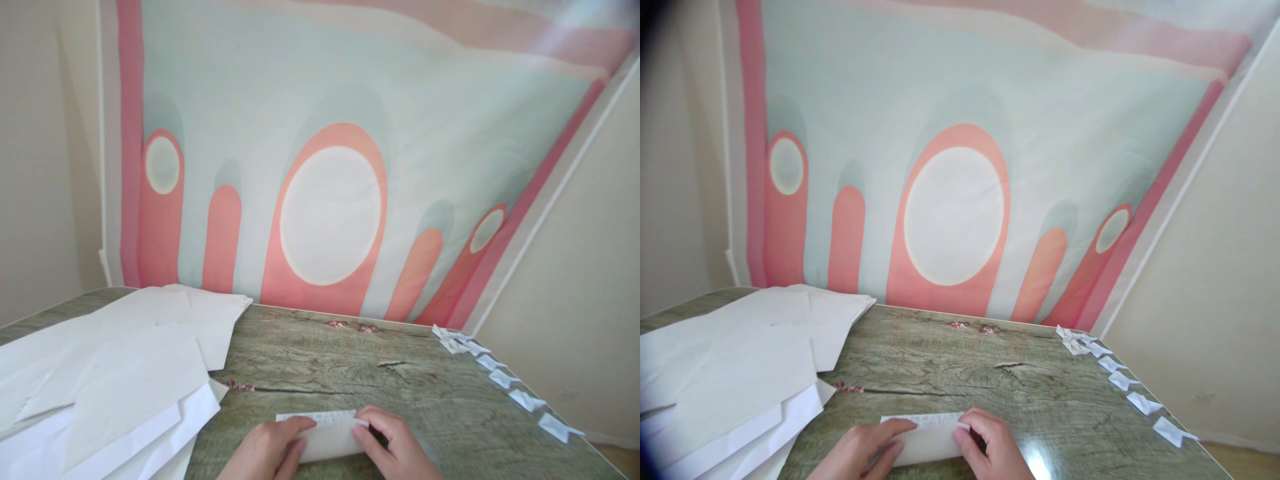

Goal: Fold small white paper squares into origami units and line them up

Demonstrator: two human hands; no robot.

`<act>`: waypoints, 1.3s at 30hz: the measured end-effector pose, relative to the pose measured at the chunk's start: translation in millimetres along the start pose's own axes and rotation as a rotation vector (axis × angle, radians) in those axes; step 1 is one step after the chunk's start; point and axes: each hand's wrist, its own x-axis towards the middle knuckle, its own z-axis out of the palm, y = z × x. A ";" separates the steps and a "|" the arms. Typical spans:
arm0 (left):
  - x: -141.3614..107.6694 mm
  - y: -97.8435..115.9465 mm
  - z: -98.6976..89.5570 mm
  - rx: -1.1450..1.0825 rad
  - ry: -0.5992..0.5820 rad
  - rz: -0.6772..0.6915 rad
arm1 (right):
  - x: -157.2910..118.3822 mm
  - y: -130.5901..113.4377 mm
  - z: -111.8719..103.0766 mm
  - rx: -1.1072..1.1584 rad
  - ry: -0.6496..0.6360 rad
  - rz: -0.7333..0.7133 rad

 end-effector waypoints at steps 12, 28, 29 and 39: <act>0.0 -3.6 -4.5 0.385 0.306 0.242 | 0.0 5.5 13.2 -0.079 0.102 0.040; -1.2 -14.4 28.3 0.852 0.046 0.581 | 5.9 11.4 10.4 -0.056 0.092 0.160; -1.8 -15.3 29.7 0.827 0.051 0.570 | 6.1 12.4 11.1 -0.051 0.094 0.165; -5.5 -20.4 37.3 0.753 0.088 0.532 | 5.6 14.8 14.8 -0.006 0.137 0.148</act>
